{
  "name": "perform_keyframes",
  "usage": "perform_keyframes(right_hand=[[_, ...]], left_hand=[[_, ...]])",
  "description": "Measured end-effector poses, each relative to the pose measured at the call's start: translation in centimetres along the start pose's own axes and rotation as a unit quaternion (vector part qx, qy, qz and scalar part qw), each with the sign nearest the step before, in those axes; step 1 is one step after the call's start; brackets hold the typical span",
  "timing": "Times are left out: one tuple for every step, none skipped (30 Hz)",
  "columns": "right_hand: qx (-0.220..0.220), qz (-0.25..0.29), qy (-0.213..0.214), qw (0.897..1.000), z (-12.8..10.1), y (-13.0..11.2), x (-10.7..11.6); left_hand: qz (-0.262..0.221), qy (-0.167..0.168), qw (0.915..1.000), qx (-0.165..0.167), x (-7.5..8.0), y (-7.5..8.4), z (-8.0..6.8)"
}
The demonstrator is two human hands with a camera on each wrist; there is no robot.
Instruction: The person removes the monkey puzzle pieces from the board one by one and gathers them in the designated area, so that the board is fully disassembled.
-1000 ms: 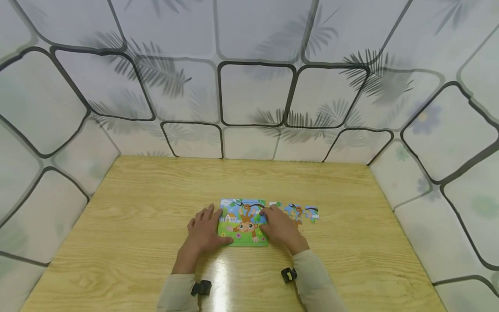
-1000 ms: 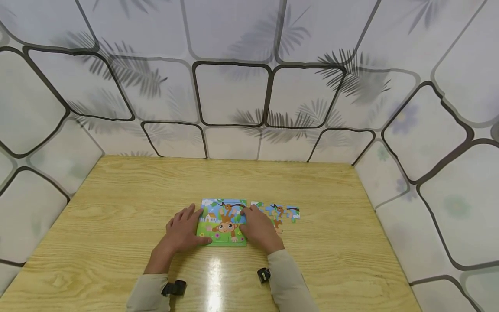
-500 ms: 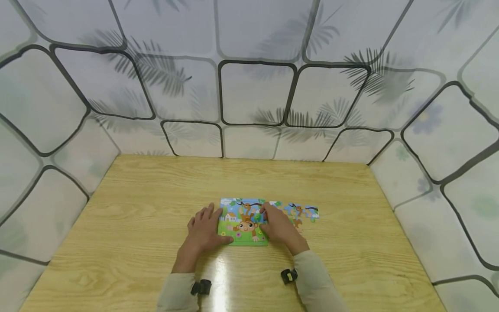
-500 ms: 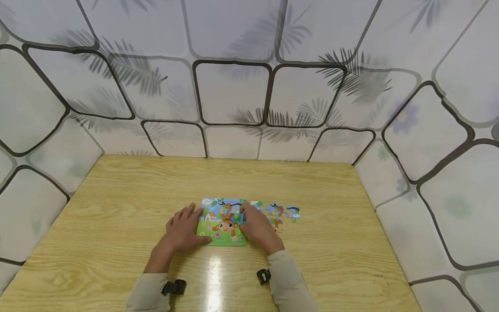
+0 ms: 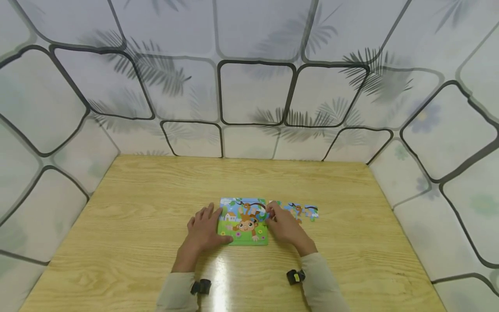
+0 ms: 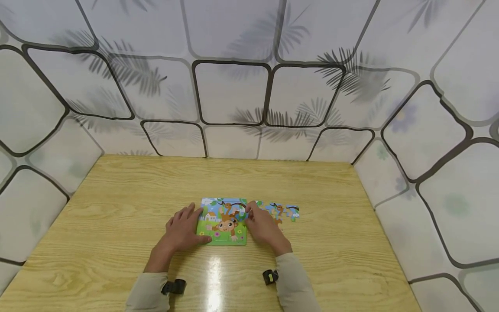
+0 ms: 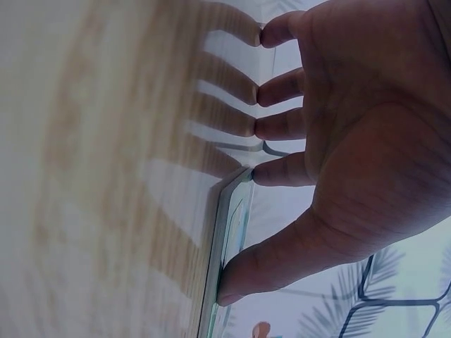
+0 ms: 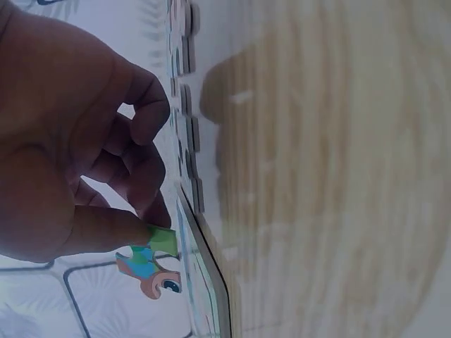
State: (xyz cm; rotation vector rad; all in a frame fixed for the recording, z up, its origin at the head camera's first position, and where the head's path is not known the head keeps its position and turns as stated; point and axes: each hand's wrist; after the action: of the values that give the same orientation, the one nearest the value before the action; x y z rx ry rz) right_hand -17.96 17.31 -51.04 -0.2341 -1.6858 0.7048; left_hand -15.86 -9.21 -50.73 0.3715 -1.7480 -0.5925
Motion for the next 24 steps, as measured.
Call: perform_keyframes(right_hand=[[-0.003,0.006,0.005,1.000,-0.2,0.1,0.2],[-0.005,0.009,0.011,1.000,-0.3,0.2,0.4],[-0.009,0.013,0.014,1.000,-0.4,0.4,0.5],[-0.016,0.016,0.017,1.000,-0.6,0.6,0.7],[-0.021,0.021,0.019,0.999,-0.7,0.7,0.9],[-0.026,0.025,0.021,0.999,-0.8,0.9,1.0],[-0.031,0.030,0.021,0.999,-1.0,1.1,1.2],[-0.034,0.035,0.024,0.999,-1.1,1.3,1.4],[-0.040,0.041,0.024,0.998,-1.4,1.5,1.5],[-0.045,0.045,0.027,0.998,-1.6,1.7,1.7],[-0.049,0.051,0.029,0.997,-1.8,2.0,1.9],[-0.053,0.053,0.032,0.997,-2.0,2.3,2.0],[-0.056,0.055,0.034,0.996,-2.3,2.6,2.2],[-0.061,0.055,0.037,0.996,-2.5,2.9,2.3],[-0.066,0.051,0.040,0.996,-2.7,3.2,2.5],[-0.071,0.046,0.043,0.995,-2.9,3.6,2.7],[-0.075,0.042,0.046,0.995,-3.1,3.9,2.8],[-0.080,0.037,0.050,0.995,-3.3,4.2,3.0],[-0.084,0.033,0.053,0.994,-3.6,4.5,3.2],[-0.088,0.028,0.057,0.994,-3.8,4.8,3.4],[-0.091,0.028,0.059,0.994,-4.0,5.1,3.6],[-0.096,0.028,0.061,0.993,-4.3,5.3,3.8],[-0.101,0.029,0.065,0.992,-4.5,5.6,4.0],[-0.106,0.030,0.068,0.992,-4.8,5.8,4.2]], left_hand=[[0.001,0.000,1.0000,-0.001,0.0,0.0,0.0],[0.000,0.000,1.0000,0.000,0.1,0.0,0.0],[0.000,-0.001,1.0000,0.000,0.1,0.0,0.0],[0.001,-0.002,1.0000,0.002,0.1,0.0,0.0],[0.002,-0.002,1.0000,0.002,0.1,0.0,0.0],[0.002,-0.002,1.0000,0.002,0.1,0.0,0.1],[0.002,-0.002,1.0000,0.002,0.1,0.0,0.1],[0.001,-0.004,1.0000,0.004,0.0,0.1,0.1],[0.001,-0.004,1.0000,0.004,0.0,0.1,0.1],[0.001,-0.005,1.0000,0.004,0.0,0.1,0.1],[0.001,-0.004,1.0000,0.002,0.0,0.1,0.1],[0.000,-0.004,1.0000,0.002,0.0,0.1,0.1],[0.000,-0.004,1.0000,0.002,0.0,0.1,0.0],[0.000,-0.004,1.0000,0.002,0.0,0.1,0.0],[0.000,-0.003,1.0000,0.001,0.0,0.2,0.0],[0.000,-0.002,1.0000,0.001,0.0,0.2,0.0],[0.001,-0.001,1.0000,0.000,0.0,0.1,0.0],[0.001,-0.002,1.0000,0.001,0.0,0.2,0.0],[0.002,-0.002,1.0000,0.001,0.0,0.1,0.0],[0.003,-0.003,1.0000,0.001,-0.1,0.1,0.1],[0.004,-0.003,1.0000,0.000,-0.1,0.1,0.1],[0.005,-0.003,1.0000,0.000,-0.1,0.1,0.1],[0.006,-0.004,1.0000,0.000,-0.1,0.1,0.1],[0.006,-0.005,1.0000,0.001,-0.1,0.1,0.1]])
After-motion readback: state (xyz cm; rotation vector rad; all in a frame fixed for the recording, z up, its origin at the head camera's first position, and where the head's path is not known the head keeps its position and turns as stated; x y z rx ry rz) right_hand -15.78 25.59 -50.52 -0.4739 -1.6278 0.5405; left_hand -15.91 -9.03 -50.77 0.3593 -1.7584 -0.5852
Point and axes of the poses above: each hand's wrist, its own z-axis towards the middle knuckle, its own x-axis out of the back of the hand, y = z × x, and after that the axes turned 7 degrees about -z, right-handed
